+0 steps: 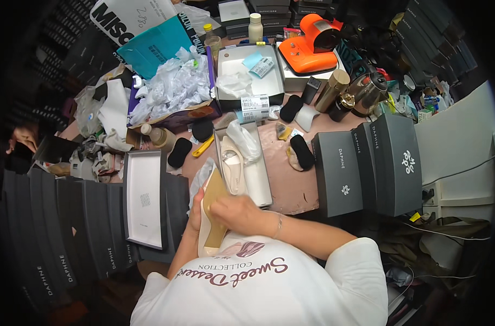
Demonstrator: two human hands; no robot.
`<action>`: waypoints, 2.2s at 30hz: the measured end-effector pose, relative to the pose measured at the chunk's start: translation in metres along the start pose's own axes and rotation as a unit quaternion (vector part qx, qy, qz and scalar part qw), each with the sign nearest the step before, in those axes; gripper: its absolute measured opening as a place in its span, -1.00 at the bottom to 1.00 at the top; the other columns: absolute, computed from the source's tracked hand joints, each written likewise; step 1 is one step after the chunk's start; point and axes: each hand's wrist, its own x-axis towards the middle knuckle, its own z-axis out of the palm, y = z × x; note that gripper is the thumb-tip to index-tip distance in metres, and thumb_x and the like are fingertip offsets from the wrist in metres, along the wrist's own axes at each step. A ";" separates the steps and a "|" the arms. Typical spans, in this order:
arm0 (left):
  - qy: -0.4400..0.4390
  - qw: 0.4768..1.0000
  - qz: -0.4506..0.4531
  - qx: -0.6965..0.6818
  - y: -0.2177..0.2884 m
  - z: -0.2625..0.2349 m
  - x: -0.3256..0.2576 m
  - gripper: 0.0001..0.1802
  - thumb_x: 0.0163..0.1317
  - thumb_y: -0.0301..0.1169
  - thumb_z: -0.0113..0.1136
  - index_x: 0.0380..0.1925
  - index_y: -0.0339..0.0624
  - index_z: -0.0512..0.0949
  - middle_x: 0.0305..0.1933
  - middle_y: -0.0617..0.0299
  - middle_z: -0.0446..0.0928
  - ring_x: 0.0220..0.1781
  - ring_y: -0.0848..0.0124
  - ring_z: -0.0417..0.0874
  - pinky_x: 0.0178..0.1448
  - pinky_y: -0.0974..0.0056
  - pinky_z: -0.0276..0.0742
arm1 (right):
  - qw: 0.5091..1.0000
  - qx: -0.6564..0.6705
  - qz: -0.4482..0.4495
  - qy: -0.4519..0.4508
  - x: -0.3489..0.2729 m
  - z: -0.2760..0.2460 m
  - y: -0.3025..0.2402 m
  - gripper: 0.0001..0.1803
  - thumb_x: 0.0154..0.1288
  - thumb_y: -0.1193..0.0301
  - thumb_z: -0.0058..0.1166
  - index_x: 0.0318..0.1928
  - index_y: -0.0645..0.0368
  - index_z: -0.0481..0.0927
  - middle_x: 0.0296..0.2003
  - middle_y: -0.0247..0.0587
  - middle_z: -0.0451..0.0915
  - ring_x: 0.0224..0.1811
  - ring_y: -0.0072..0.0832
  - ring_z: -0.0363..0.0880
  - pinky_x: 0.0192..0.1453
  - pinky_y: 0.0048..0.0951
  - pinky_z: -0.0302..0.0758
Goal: Inspecting shoes, applying cleaner or adhesive, wrapping them in tissue, and packing them into boxes with labels.
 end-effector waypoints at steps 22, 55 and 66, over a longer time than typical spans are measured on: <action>0.032 0.996 0.025 0.076 0.000 0.002 0.002 -0.36 0.46 0.04 -0.41 0.36 -0.14 0.13 0.18 0.22 0.37 0.13 0.44 0.44 0.18 0.33 0.38 | 0.996 -0.031 -0.078 -0.029 0.002 -0.001 -0.002 -0.86 0.11 0.46 0.11 -0.41 0.14 0.40 -0.55 -0.21 0.40 -0.58 -0.27 0.49 -0.57 -0.36 0.44; -0.030 0.998 -0.039 0.024 -0.002 -0.008 0.004 -0.38 0.46 0.01 -0.41 0.34 -0.16 0.14 0.16 0.16 0.40 0.15 0.38 0.46 0.21 0.29 0.39 | 0.993 -0.014 -0.023 0.113 0.037 -0.009 0.036 -0.87 0.05 0.48 0.07 -0.43 0.12 0.36 -0.62 -0.20 0.37 -0.54 -0.26 0.55 -0.50 -0.26 0.47; 0.084 0.996 0.005 0.034 -0.007 -0.017 0.000 -0.34 0.46 0.07 -0.43 0.32 -0.19 0.18 0.24 0.17 0.35 0.20 0.42 0.43 0.27 0.30 0.35 | 0.999 -0.013 -0.034 -0.026 0.043 -0.005 0.001 -0.86 0.13 0.42 0.05 -0.41 0.22 0.41 -0.59 -0.15 0.43 -0.57 -0.19 0.52 -0.53 -0.28 0.46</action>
